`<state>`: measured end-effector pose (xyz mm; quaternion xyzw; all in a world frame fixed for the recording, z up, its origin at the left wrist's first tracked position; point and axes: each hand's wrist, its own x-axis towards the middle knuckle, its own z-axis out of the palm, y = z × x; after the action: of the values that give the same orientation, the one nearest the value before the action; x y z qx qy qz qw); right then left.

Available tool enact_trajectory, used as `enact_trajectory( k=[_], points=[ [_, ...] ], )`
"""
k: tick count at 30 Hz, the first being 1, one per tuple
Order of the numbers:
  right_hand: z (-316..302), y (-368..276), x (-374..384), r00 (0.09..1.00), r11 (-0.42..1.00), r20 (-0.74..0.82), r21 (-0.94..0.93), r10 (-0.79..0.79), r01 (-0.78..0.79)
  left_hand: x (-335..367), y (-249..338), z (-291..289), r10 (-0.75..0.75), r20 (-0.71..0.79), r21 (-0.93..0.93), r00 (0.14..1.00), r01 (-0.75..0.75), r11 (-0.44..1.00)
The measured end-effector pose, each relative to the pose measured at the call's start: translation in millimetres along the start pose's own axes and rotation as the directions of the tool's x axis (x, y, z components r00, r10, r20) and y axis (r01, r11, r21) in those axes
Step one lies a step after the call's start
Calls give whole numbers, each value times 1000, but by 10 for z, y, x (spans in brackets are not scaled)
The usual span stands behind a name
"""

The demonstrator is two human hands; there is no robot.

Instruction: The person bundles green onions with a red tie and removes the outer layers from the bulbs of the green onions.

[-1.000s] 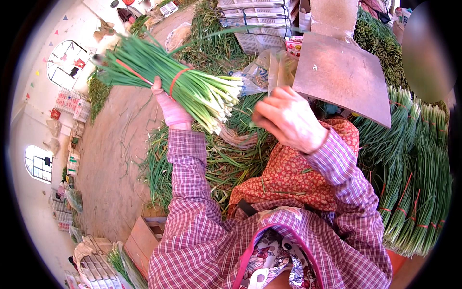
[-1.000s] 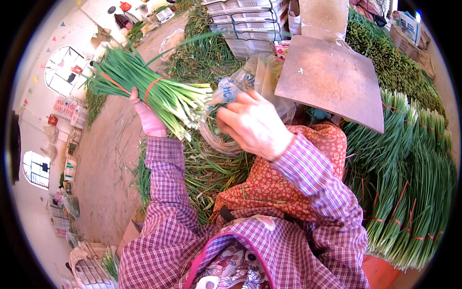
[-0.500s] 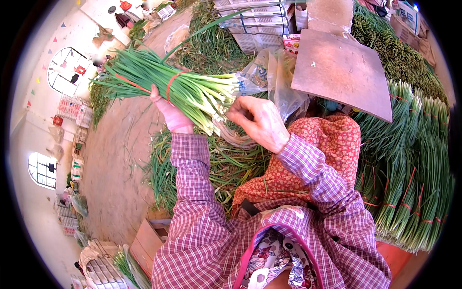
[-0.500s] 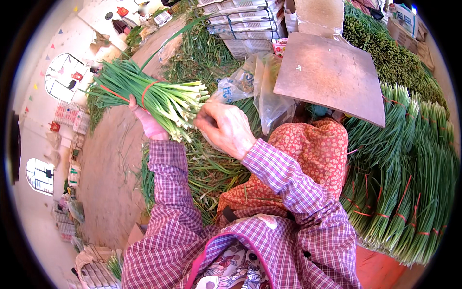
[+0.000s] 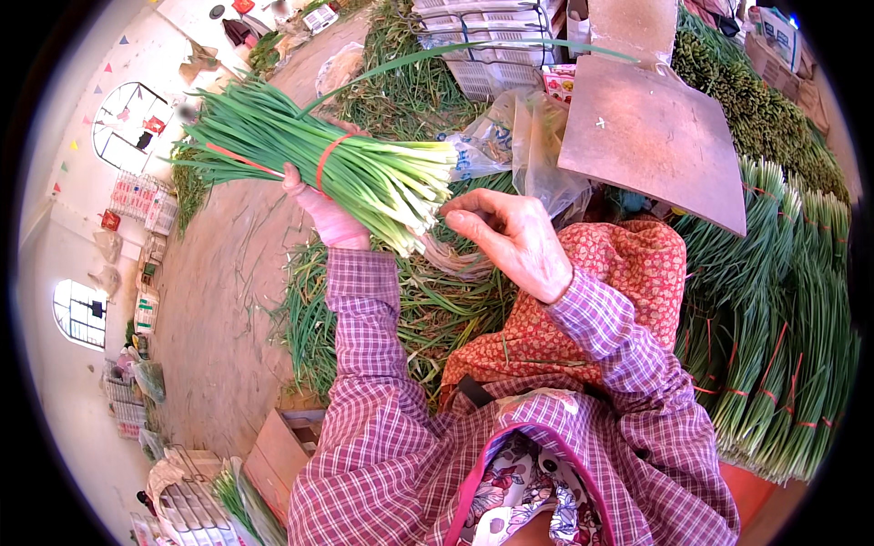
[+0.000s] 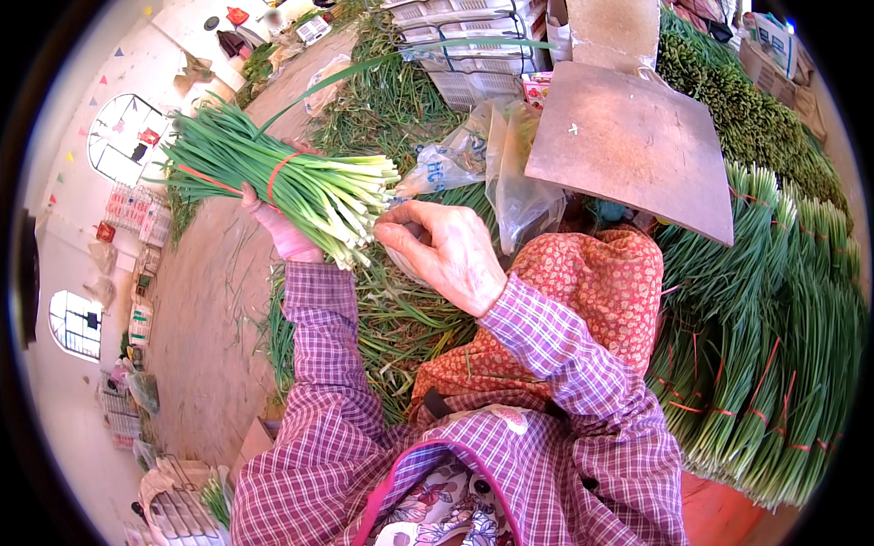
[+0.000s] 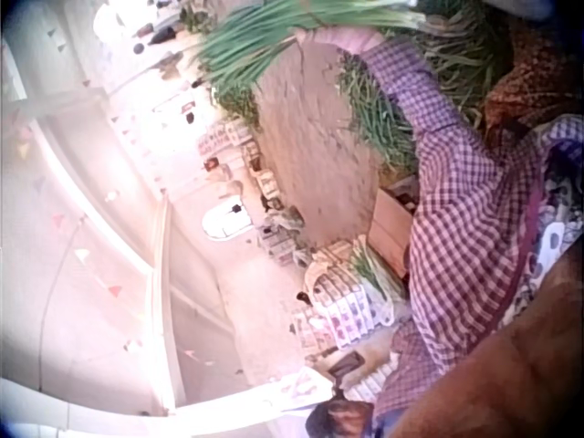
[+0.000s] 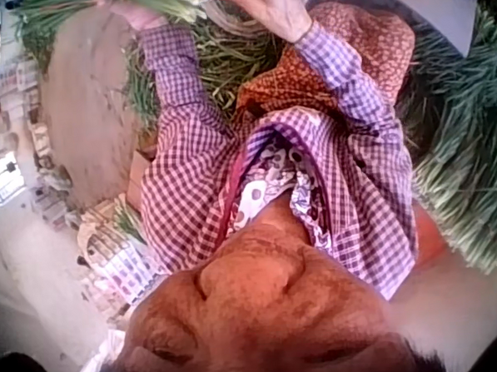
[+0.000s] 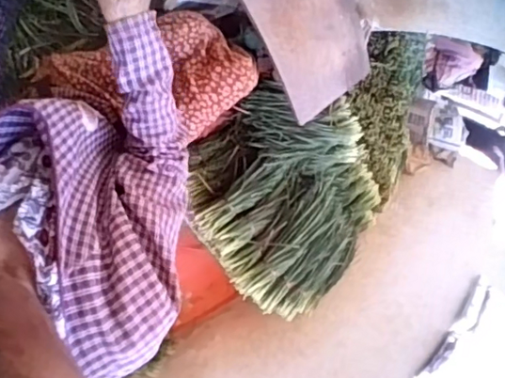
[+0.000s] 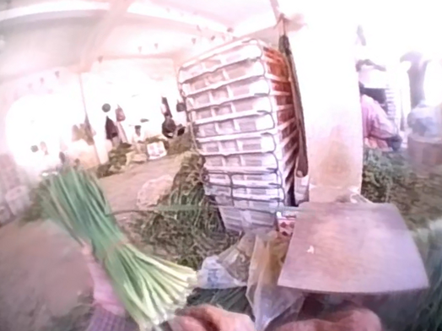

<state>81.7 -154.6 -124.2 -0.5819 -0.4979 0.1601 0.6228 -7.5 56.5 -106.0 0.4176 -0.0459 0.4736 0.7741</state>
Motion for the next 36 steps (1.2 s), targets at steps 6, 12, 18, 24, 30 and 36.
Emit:
enact_trajectory(
  k=[6, 12, 18, 24, 30, 36],
  points=[
    [135, 110, 40, 977, 954, 33, 213, 211, -213, -11, -24, 24, -3, 52, 57, 999, 0, 998],
    [7, 220, -138, 999, 966, -34, -258, 21, -29, 0, 45, 73, 30, 56, 113, 998, -36, 993],
    [2, -42, -76, 956, 931, -199, -338, -215, 139, -13, 11, -19, 9, 34, 79, 999, -12, 997],
    [91, -33, 80, 898, 746, -106, -602, -428, 284, -29, -53, 64, -39, 58, 26, 998, 37, 999],
    [-71, 262, -288, 955, 761, 294, -611, -40, 220, -35, 21, 104, -77, 17, 126, 997, 74, 989],
    [-299, 258, -300, 992, 914, 124, -397, -39, 86, -6, -59, 290, -284, 55, 340, 957, 250, 907]
  ],
)
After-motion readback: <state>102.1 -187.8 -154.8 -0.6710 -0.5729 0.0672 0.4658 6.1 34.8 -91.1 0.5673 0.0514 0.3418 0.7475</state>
